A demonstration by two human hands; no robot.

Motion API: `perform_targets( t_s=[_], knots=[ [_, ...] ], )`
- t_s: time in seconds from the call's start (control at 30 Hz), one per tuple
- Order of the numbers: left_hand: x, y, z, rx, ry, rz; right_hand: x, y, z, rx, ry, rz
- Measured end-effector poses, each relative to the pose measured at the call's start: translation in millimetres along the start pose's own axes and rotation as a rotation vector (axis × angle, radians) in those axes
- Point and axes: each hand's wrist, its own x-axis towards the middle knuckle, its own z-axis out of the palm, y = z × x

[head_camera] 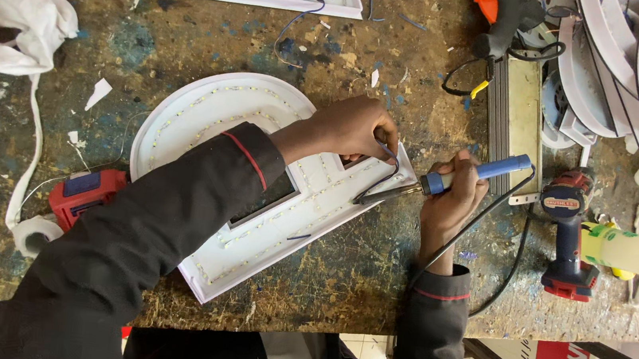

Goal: The person solders electrical wires to LED light strips fixed inside large white plastic letters, using a soldering iron and a cleaning cloth.

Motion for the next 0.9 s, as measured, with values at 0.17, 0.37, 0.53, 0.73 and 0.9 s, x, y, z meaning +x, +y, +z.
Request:
perform_targets(
  t_s=[0.17,0.37,0.53,0.73,0.9],
  knots=[
    [-4.6,4.5,-0.8,-0.013,0.015,0.029,3.5,0.6,8.2,0.044,-0.001,-0.022],
    [-6.9,3.0,-1.9,-0.024,-0.01,0.051,4.0,-2.7,9.9,-0.001,-0.069,-0.046],
    [-7.3,6.3,-2.2,-0.001,-0.015,0.049,5.8,2.7,9.8,-0.035,-0.064,-0.019],
    [-8.4,4.9,-2.6,-0.003,-0.013,0.079,4.1,-5.1,13.8,-0.065,-0.105,-0.05],
    [-5.7,1.4,-3.5,-0.007,-0.025,0.083,5.3,-0.7,9.7,-0.022,-0.087,-0.074]
  ],
)
